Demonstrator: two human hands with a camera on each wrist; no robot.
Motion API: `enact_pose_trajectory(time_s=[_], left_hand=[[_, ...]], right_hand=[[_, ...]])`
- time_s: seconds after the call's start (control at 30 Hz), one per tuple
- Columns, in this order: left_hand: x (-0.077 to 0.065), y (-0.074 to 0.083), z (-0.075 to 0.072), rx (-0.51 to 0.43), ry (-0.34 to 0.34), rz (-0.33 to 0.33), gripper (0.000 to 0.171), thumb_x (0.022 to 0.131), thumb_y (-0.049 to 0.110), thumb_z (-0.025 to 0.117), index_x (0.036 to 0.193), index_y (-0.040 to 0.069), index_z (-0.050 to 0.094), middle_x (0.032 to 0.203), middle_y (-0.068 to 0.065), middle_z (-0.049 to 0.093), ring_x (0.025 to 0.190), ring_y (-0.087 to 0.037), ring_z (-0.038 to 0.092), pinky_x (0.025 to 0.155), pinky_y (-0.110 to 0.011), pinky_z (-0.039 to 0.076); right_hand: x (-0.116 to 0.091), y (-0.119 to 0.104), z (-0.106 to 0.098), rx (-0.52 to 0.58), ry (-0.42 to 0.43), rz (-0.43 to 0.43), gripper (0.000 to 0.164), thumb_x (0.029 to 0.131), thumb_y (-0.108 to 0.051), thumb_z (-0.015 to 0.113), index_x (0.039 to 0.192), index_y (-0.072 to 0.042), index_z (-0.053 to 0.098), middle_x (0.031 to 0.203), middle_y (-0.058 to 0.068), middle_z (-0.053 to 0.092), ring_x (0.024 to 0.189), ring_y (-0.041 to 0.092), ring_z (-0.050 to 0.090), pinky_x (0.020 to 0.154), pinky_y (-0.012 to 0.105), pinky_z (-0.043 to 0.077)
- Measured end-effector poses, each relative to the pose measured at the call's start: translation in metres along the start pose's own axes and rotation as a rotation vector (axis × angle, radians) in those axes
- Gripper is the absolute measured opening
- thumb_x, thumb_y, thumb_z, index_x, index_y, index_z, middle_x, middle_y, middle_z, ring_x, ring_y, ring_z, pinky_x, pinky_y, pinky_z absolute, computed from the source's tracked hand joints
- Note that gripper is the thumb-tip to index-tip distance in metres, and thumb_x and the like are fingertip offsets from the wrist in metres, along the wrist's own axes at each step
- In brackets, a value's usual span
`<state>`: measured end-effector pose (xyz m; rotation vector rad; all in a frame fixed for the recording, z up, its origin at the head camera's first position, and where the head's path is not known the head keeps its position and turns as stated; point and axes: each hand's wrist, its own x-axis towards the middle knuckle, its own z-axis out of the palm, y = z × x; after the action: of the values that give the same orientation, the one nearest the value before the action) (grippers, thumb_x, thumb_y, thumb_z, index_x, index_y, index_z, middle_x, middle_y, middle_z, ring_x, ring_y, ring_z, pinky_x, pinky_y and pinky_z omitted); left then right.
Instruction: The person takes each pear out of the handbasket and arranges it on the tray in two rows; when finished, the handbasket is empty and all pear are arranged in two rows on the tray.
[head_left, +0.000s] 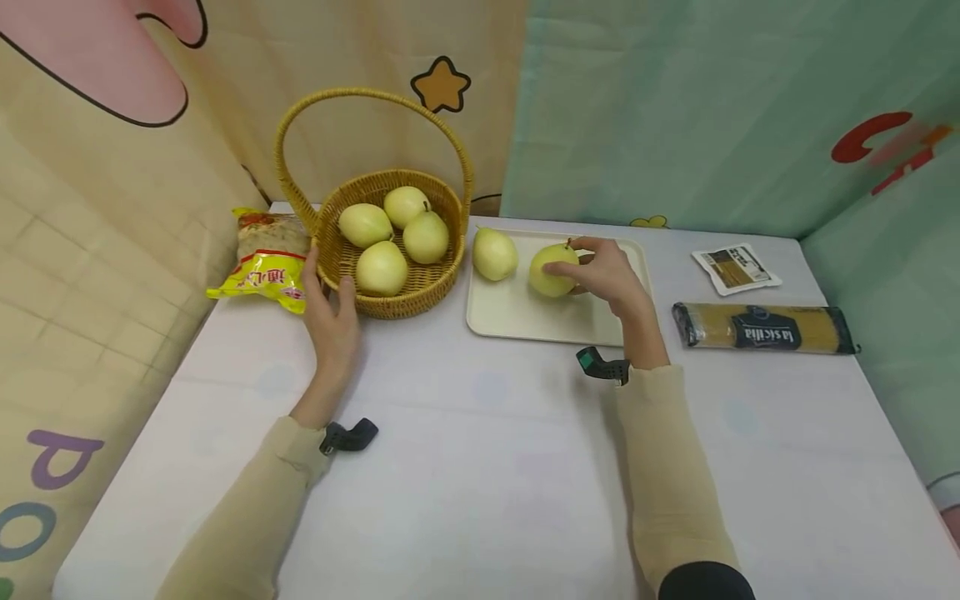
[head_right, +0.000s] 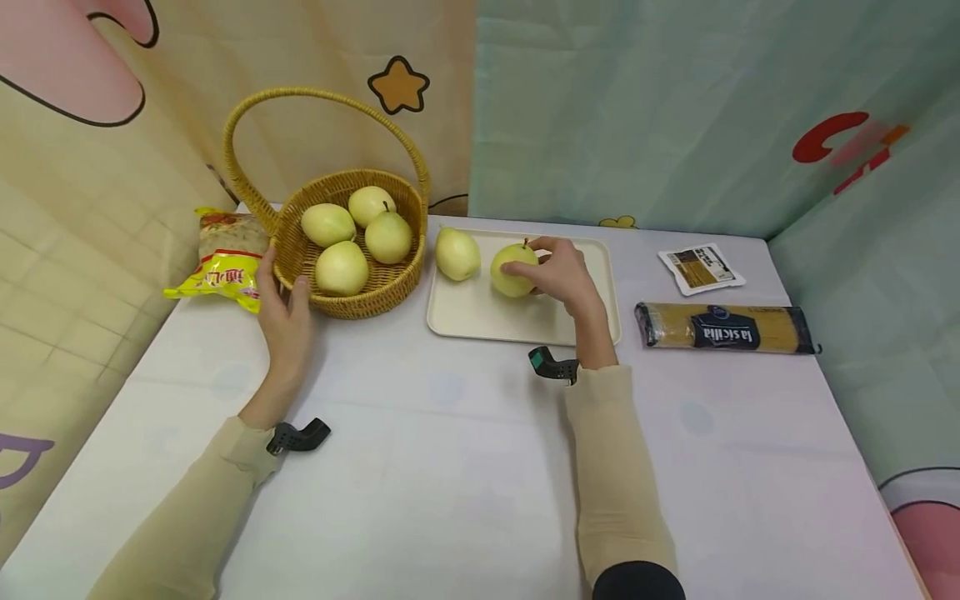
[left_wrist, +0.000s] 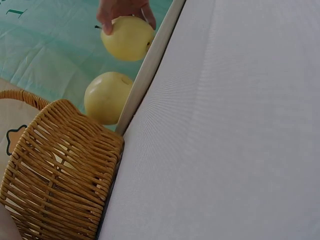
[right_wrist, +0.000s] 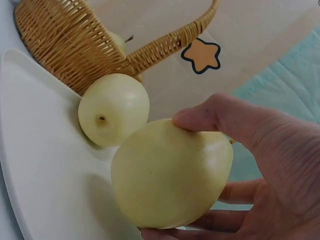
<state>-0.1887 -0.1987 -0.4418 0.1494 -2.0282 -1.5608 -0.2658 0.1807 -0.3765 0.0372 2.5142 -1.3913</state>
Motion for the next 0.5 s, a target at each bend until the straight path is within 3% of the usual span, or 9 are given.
enact_pose_trajectory(time_s=[0.13, 0.27, 0.37, 0.5], left_hand=[[0.004, -0.012, -0.001, 0.004, 0.000, 0.005, 0.062, 0.108, 0.019, 0.054, 0.165, 0.013, 0.032, 0.172, -0.001, 0.032, 0.158, -0.019, 0.032, 0.127, -0.030, 0.029], [0.004, -0.014, -0.001, 0.002, -0.005, 0.005, 0.062, 0.108, 0.019, 0.055, 0.165, 0.015, 0.032, 0.172, 0.000, 0.032, 0.158, -0.017, 0.032, 0.127, -0.030, 0.029], [0.003, -0.013, -0.001, 0.002, -0.003, 0.003, 0.061, 0.108, 0.017, 0.055, 0.165, 0.015, 0.032, 0.172, 0.000, 0.032, 0.158, -0.016, 0.032, 0.127, -0.030, 0.028], [0.004, -0.013, 0.000, -0.006, -0.004, 0.010, 0.061, 0.108, 0.019, 0.054, 0.165, 0.014, 0.032, 0.171, 0.000, 0.032, 0.157, -0.015, 0.032, 0.127, -0.030, 0.029]], right_hand=[[0.003, 0.003, 0.002, -0.032, 0.053, 0.047, 0.088, 0.090, -0.047, 0.079, 0.158, -0.003, 0.045, 0.147, 0.020, 0.059, 0.120, 0.032, 0.065, 0.088, 0.041, 0.064], [0.005, 0.004, 0.008, -0.107, 0.125, 0.031, 0.078, 0.092, -0.052, 0.075, 0.149, -0.002, 0.056, 0.135, 0.022, 0.064, 0.113, 0.034, 0.066, 0.081, 0.035, 0.063], [0.007, 0.005, 0.014, -0.159, 0.191, 0.001, 0.075, 0.093, -0.056, 0.071, 0.143, -0.001, 0.061, 0.128, 0.023, 0.066, 0.116, 0.038, 0.058, 0.085, 0.036, 0.055], [0.013, 0.011, 0.022, -0.146, 0.281, -0.053, 0.077, 0.095, -0.055, 0.068, 0.147, 0.001, 0.057, 0.136, 0.025, 0.065, 0.129, 0.042, 0.048, 0.098, 0.046, 0.048]])
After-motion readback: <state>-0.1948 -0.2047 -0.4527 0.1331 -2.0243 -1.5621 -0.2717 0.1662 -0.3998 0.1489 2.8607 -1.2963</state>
